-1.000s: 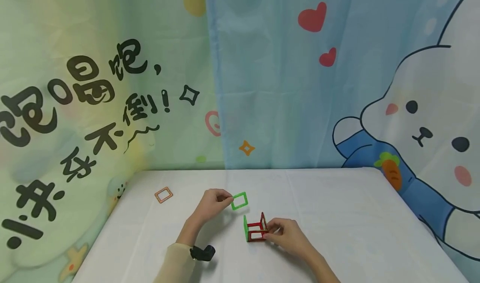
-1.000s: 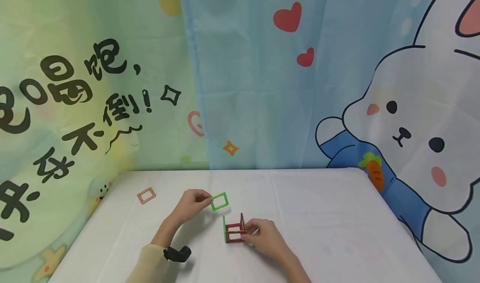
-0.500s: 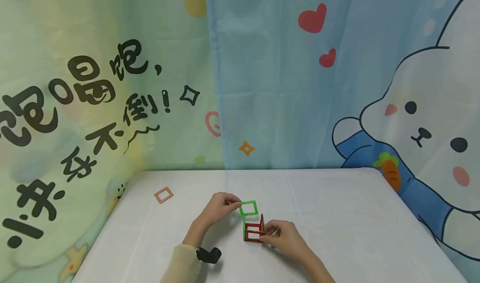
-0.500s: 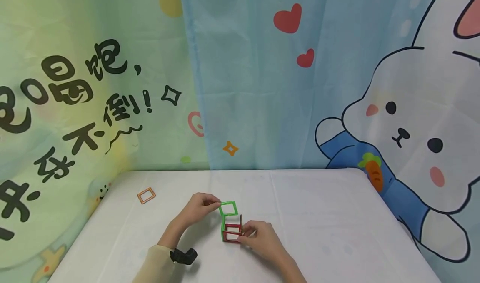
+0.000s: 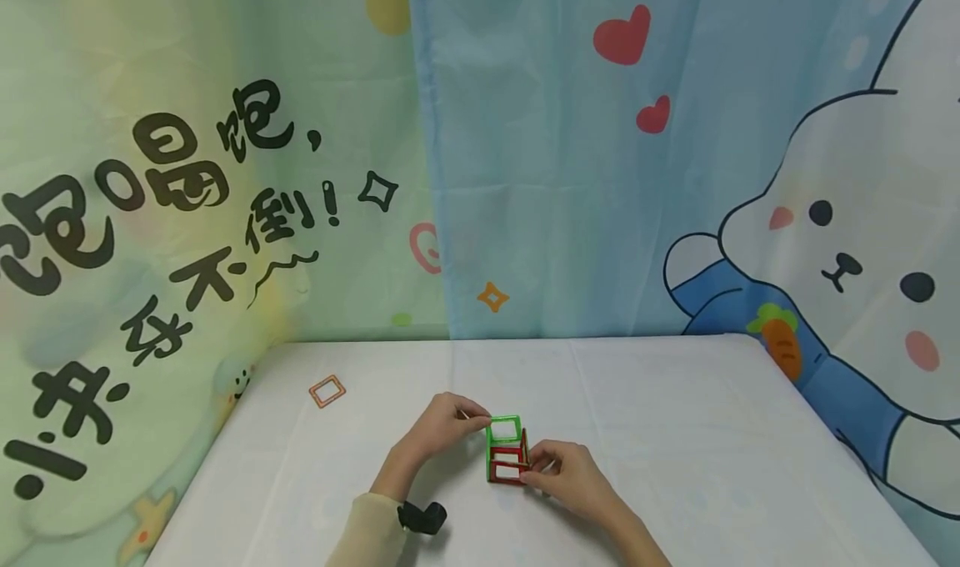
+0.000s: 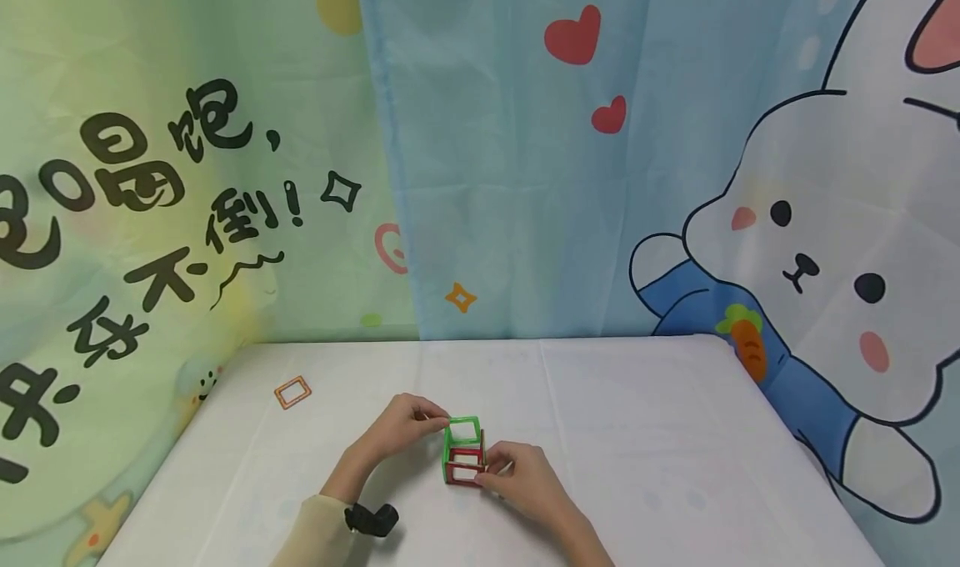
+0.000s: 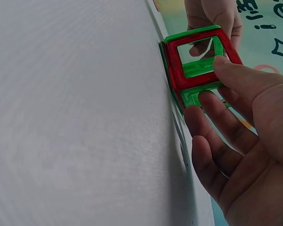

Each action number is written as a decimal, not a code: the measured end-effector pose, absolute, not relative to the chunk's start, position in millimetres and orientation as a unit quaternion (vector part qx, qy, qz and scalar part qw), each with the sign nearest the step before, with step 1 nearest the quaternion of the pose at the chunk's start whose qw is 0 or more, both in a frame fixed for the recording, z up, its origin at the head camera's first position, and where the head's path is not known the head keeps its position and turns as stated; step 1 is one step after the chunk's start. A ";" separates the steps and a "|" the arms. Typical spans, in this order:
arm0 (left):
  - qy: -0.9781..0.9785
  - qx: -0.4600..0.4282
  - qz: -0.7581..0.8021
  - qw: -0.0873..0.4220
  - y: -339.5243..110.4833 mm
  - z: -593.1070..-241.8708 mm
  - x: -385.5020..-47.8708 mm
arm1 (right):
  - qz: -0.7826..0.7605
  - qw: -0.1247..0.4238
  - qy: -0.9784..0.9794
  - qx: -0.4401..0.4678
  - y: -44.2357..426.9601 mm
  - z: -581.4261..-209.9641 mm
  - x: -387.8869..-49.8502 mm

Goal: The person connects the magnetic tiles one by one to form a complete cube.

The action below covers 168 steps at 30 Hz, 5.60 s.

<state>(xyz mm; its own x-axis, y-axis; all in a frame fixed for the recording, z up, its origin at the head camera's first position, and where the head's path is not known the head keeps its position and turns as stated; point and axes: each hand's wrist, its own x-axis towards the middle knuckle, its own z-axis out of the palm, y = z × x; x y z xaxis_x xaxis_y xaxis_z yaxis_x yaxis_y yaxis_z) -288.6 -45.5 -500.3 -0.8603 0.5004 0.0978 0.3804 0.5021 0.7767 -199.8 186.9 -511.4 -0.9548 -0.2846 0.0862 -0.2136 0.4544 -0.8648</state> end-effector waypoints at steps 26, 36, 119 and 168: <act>0.888 0.263 0.371 0.076 -41.6 -492.2 -280.2 | -0.495 0.032 0.856 -0.147 187.5 -515.7 -199.7; 0.897 0.213 0.386 0.046 -33.6 -494.0 -272.3 | -0.493 0.033 0.857 -0.148 184.2 -513.3 -200.2; 0.840 0.232 0.468 0.147 -53.8 -528.9 -252.9 | -0.558 0.055 0.802 -0.204 189.3 -510.8 -207.4; 0.886 0.150 0.439 0.016 -174.0 -519.9 -277.5 | -0.536 0.116 0.822 -0.152 194.8 -510.6 -221.0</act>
<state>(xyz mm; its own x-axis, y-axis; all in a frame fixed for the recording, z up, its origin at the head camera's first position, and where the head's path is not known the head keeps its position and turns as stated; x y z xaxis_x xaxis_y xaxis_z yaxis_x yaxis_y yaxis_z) -277.5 -174.0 -519.9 -0.9546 0.2797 0.1027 0.2510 0.5692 0.7830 -221.0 194.8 -510.6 -0.9264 -0.3755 -0.0282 -0.1258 0.3791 -0.9168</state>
